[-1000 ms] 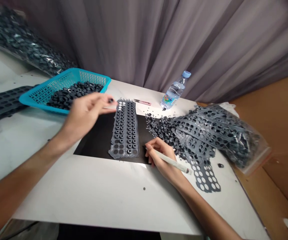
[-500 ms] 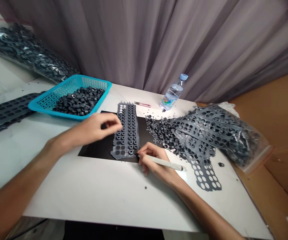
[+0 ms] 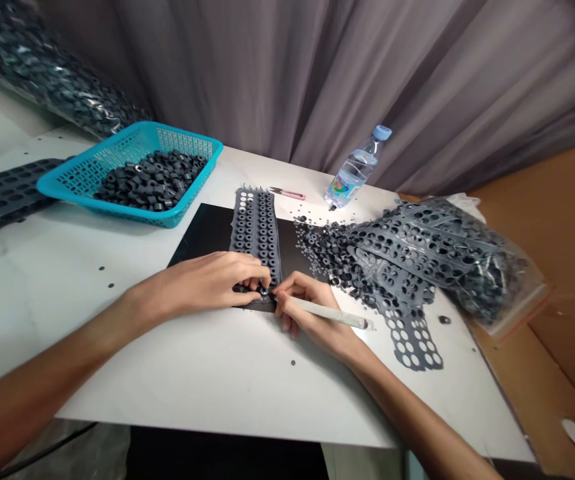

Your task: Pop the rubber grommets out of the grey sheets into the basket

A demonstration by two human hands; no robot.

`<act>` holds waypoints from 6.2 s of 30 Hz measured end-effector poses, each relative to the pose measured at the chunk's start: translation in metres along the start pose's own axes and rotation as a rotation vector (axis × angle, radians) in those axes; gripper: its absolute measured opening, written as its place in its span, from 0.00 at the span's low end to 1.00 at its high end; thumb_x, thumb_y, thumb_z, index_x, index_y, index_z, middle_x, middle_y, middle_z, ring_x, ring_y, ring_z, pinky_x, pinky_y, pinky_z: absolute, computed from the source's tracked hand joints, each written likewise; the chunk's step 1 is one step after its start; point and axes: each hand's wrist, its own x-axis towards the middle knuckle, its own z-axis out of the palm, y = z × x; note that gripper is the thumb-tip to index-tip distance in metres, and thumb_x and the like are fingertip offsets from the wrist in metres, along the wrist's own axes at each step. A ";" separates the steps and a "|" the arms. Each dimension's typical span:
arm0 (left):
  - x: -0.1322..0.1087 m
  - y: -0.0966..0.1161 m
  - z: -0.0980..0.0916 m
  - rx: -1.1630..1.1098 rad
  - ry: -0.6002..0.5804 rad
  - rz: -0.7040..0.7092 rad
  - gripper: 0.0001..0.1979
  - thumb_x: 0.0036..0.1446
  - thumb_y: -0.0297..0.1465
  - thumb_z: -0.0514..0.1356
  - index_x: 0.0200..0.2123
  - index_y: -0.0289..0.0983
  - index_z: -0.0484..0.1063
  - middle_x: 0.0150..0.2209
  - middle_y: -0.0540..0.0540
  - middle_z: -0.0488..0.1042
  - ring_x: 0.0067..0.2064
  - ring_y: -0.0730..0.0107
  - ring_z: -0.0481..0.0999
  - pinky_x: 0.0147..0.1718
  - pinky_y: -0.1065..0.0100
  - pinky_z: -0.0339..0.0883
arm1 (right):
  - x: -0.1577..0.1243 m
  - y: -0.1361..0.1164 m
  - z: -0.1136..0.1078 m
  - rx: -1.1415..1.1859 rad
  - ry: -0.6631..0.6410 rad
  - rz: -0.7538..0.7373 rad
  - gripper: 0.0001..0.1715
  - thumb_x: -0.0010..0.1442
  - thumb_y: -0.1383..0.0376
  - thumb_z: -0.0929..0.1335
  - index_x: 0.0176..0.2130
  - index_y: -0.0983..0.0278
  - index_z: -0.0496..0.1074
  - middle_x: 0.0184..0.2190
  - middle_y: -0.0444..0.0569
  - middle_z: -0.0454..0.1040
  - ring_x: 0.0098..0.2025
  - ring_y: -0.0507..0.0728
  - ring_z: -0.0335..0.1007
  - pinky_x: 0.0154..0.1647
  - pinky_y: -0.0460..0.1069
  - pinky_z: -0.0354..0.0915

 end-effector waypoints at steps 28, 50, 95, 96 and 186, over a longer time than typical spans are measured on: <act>0.002 -0.010 -0.001 -0.090 -0.039 -0.019 0.09 0.69 0.34 0.61 0.49 0.42 0.79 0.42 0.48 0.79 0.41 0.66 0.78 0.39 0.69 0.67 | -0.001 0.002 0.004 0.085 0.059 -0.015 0.04 0.66 0.63 0.68 0.38 0.61 0.69 0.26 0.43 0.77 0.23 0.52 0.71 0.22 0.44 0.65; 0.002 -0.002 0.018 0.058 0.132 0.050 0.09 0.71 0.29 0.57 0.42 0.38 0.79 0.43 0.47 0.80 0.43 0.63 0.79 0.43 0.66 0.66 | -0.006 -0.002 0.007 -0.221 0.072 -0.049 0.07 0.67 0.65 0.68 0.35 0.61 0.69 0.21 0.39 0.70 0.21 0.49 0.65 0.22 0.44 0.60; -0.006 0.011 -0.029 -0.459 0.525 -0.149 0.09 0.64 0.37 0.67 0.39 0.37 0.77 0.41 0.46 0.81 0.41 0.67 0.82 0.45 0.68 0.77 | 0.007 0.002 -0.008 0.114 -0.030 -0.001 0.02 0.63 0.68 0.69 0.38 0.63 0.70 0.26 0.42 0.75 0.22 0.50 0.71 0.21 0.43 0.63; -0.005 0.008 -0.029 -0.542 0.482 -0.175 0.10 0.64 0.38 0.67 0.39 0.37 0.78 0.42 0.45 0.81 0.41 0.66 0.83 0.45 0.67 0.78 | 0.008 0.003 -0.010 0.161 -0.016 0.000 0.03 0.64 0.66 0.69 0.38 0.63 0.70 0.26 0.42 0.76 0.21 0.50 0.71 0.19 0.43 0.64; 0.009 0.026 0.010 -1.139 0.394 -0.360 0.18 0.64 0.35 0.69 0.56 0.37 0.81 0.49 0.41 0.85 0.50 0.65 0.84 0.47 0.71 0.78 | 0.023 -0.047 -0.064 -0.531 0.071 -0.330 0.22 0.77 0.55 0.62 0.36 0.63 0.75 0.39 0.51 0.79 0.44 0.59 0.75 0.46 0.52 0.66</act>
